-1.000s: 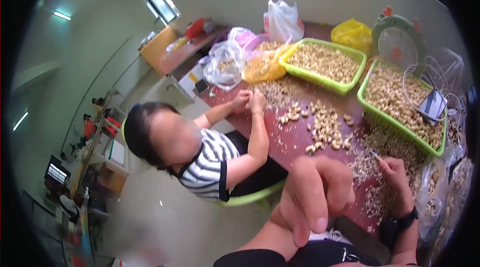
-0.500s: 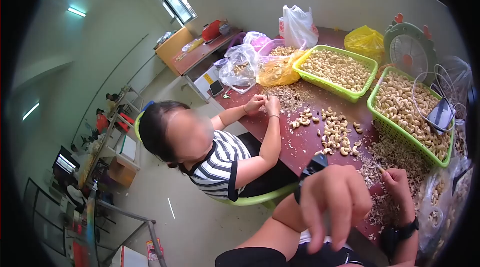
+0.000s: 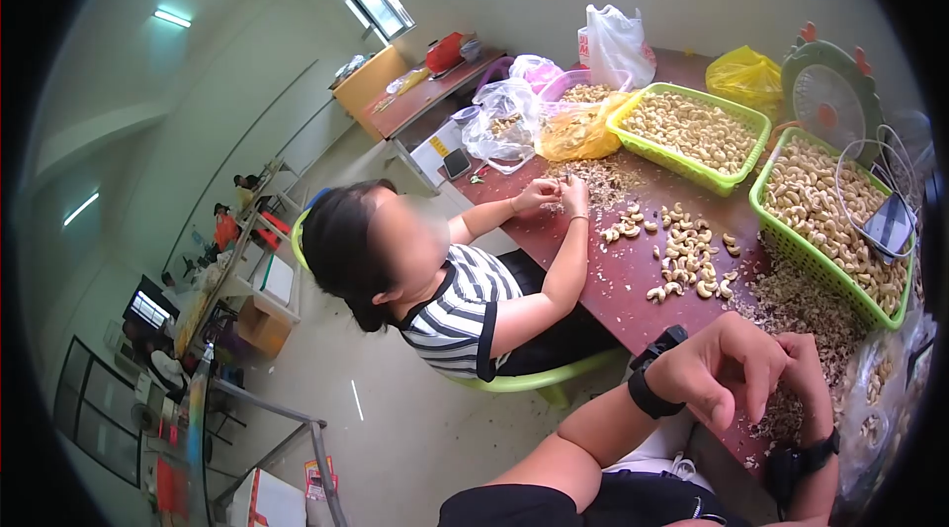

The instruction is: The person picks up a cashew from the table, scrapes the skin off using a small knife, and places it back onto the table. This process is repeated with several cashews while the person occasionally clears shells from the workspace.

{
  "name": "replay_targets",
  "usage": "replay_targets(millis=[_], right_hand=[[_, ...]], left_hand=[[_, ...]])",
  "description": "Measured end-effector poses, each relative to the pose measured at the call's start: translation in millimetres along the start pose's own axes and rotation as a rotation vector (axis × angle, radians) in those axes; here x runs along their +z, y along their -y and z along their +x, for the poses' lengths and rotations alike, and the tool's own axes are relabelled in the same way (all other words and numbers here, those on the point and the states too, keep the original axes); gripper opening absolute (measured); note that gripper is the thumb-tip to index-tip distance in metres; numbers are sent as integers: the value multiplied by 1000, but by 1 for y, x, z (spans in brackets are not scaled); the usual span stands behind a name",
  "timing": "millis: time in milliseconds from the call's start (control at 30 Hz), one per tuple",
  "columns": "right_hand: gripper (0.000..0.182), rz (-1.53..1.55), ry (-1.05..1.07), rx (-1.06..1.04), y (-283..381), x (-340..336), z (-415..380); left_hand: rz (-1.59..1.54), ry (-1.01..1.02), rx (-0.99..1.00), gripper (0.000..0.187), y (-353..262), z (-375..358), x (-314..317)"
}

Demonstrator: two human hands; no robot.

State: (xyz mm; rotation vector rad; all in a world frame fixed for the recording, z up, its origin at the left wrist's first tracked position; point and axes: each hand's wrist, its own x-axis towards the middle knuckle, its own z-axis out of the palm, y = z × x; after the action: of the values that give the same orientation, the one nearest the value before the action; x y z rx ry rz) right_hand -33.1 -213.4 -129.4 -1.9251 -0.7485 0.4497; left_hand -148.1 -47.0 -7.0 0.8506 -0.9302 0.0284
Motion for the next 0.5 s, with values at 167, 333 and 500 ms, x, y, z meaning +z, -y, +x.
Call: replay_targets(millis=[167, 333, 500], right_hand=[[24, -3, 0, 25, 12, -1, -2], [16, 29, -20, 9, 36, -3, -5], [16, 139, 16, 36, 49, -3, -8]], left_hand=[[35, -163, -87, 36, 1, -6, -1], [-51, -245, -38, 34, 0, 6, 14], [-321, -134, 318, 36, -16, 24, 44]])
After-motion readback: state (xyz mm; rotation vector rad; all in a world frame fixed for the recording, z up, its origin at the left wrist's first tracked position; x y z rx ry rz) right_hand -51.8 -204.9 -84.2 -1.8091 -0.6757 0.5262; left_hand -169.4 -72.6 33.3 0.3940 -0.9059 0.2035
